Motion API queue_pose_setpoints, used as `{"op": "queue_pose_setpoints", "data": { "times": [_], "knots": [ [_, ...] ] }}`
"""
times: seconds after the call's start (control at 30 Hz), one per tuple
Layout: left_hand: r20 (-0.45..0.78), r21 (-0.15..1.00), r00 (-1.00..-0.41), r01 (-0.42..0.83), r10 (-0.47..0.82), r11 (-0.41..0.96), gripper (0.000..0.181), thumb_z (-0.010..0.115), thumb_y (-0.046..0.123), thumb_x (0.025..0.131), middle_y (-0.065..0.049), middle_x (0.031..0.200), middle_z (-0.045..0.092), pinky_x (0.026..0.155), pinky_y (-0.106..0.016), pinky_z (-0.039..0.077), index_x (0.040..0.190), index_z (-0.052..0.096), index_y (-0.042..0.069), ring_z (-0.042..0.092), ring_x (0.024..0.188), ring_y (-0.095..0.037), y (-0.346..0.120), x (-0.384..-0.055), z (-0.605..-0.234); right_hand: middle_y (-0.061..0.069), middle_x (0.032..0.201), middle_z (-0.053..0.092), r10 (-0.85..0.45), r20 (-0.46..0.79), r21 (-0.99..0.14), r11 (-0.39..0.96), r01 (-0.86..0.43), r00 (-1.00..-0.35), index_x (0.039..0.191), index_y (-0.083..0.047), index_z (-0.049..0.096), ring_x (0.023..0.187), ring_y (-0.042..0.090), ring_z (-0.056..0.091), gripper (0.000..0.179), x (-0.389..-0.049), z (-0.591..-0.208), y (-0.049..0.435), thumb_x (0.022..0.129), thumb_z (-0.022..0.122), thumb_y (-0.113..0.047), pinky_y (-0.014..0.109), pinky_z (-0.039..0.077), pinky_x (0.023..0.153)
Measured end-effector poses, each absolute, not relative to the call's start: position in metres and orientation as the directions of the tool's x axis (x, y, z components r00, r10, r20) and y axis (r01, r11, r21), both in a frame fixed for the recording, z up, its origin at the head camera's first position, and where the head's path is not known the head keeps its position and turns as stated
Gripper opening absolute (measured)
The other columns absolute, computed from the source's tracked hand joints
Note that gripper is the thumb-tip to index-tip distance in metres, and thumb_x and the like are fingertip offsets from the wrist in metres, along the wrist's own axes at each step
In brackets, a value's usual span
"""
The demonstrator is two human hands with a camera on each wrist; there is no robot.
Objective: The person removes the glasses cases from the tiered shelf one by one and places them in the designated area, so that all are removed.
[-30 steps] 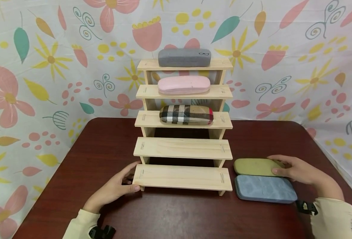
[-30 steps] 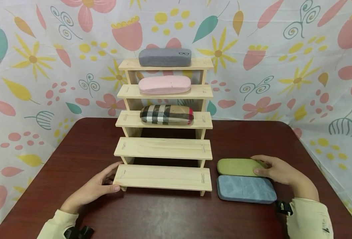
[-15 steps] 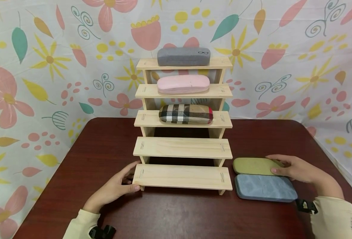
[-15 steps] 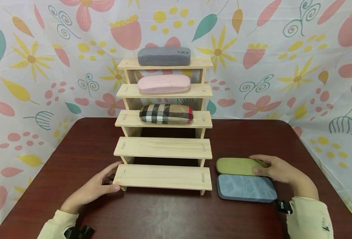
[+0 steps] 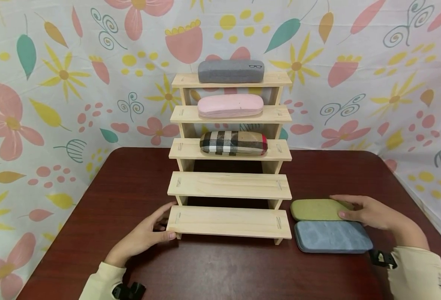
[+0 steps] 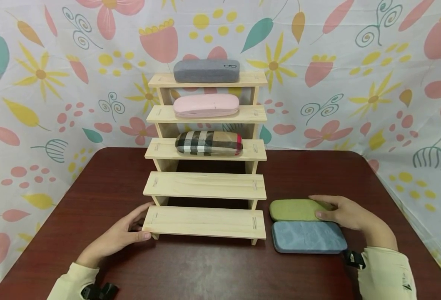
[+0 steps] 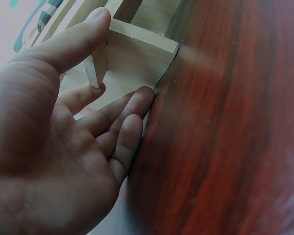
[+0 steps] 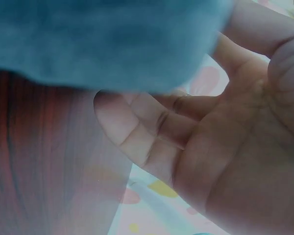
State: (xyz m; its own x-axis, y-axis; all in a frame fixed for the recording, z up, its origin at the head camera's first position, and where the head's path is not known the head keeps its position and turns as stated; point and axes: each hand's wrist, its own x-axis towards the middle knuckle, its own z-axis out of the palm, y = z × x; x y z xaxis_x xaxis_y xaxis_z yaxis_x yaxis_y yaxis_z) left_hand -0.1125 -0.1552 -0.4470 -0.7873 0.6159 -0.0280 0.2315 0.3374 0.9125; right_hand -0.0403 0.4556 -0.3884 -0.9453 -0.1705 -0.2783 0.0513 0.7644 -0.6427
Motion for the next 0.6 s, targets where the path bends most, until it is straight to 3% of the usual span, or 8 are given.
{"op": "queue_pose_setpoints", "data": {
  "times": [0.17,0.3,0.5,0.6],
  "knots": [
    [-0.031,0.910,-0.792,0.230,0.610,0.344,0.083,0.076,0.023,0.094,-0.014,0.130,0.058,0.090,-0.035,0.047,0.160,0.027,0.012,0.056,0.115,-0.030,-0.156,-0.113,-0.447,0.038,0.142,0.044,-0.168,-0.277,-0.645,0.763,0.053,-0.946,0.149,0.005,0.044,0.105,0.032,0.057,0.064,-0.041,-0.388,0.454,0.098,0.068,-0.026,0.038,0.051,0.064],
    [-0.025,0.911,-0.791,0.234,0.611,0.341,0.083,0.076,0.023,0.094,-0.013,0.128,0.059,0.089,-0.034,0.048,0.160,0.028,0.013,0.057,0.113,-0.030,-0.156,-0.112,-0.447,0.041,0.140,0.043,-0.162,-0.272,-0.629,0.776,0.048,-0.948,0.150,0.007,0.040,0.111,0.043,0.056,0.067,-0.041,-0.387,0.453,0.098,0.068,-0.027,0.039,0.052,0.064],
    [-0.030,0.911,-0.791,0.230,0.611,0.342,0.083,0.076,0.023,0.094,-0.014,0.128,0.058,0.090,-0.035,0.047,0.160,0.028,0.012,0.056,0.114,-0.030,-0.156,-0.112,-0.446,0.036,0.124,0.055,-0.109,-0.253,-0.567,0.822,0.057,-0.961,0.148,0.009,0.039,0.095,0.032,0.063,0.066,-0.039,-0.377,0.453,0.101,0.065,-0.028,0.041,0.053,0.065],
    [-0.035,0.915,-0.792,0.220,0.610,0.338,0.083,0.076,0.023,0.093,-0.014,0.130,0.057,0.088,-0.036,0.048,0.160,0.028,0.011,0.056,0.115,-0.030,-0.156,-0.113,-0.446,0.036,0.123,0.056,-0.077,-0.191,-0.503,0.864,0.030,-0.979,0.146,0.009,0.043,0.096,0.037,0.064,0.062,-0.037,-0.363,0.450,0.102,0.063,-0.029,0.045,0.053,0.069]
  ]
}}
